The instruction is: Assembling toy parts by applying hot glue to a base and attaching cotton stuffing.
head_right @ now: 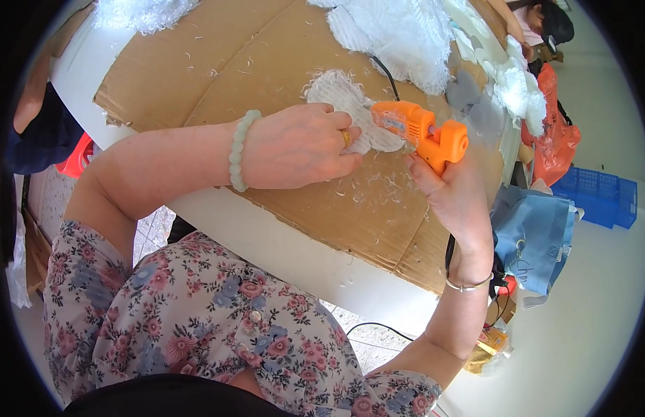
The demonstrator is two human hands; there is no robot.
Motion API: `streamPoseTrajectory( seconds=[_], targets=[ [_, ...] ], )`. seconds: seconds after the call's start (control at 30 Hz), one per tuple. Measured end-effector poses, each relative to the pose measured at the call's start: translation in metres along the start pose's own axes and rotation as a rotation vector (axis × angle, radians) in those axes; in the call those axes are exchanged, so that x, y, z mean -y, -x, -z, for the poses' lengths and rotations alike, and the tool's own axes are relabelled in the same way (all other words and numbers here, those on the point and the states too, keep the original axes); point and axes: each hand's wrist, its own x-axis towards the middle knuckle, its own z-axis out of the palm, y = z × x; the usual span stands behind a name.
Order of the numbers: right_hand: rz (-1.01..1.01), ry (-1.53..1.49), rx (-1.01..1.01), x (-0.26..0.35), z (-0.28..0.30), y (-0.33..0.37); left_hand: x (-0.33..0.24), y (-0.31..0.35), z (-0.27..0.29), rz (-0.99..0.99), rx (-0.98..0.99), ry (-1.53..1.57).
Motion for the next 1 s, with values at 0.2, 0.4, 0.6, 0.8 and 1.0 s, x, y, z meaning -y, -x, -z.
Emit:
streamPoseTrajectory(
  seconds=[0.2, 0.4, 0.6, 0.8, 1.0],
  targets=[
    [-0.054, -0.07, 0.017, -0.004, -0.002, 0.0, 0.0, 0.001, -0.002, 0.0, -0.028, 0.021],
    [-0.083, -0.034, 0.024, -0.001, -0.004, -0.006, 0.0, 0.0, -0.002, 0.001, -0.014, 0.036],
    [-0.036, -0.083, 0.012, 0.004, -0.002, -0.004, 0.0, 0.0, -0.002, 0.006, -0.031, 0.036],
    [-0.005, -0.03, -0.005, -0.001, -0.003, -0.011, -0.001, -0.002, 0.0, 0.024, 0.103, 0.059],
    [0.048, -0.304, -0.227, -0.001, 0.003, 0.002, 0.003, -0.005, 0.001, 0.017, 0.091, 0.064]
  ],
)
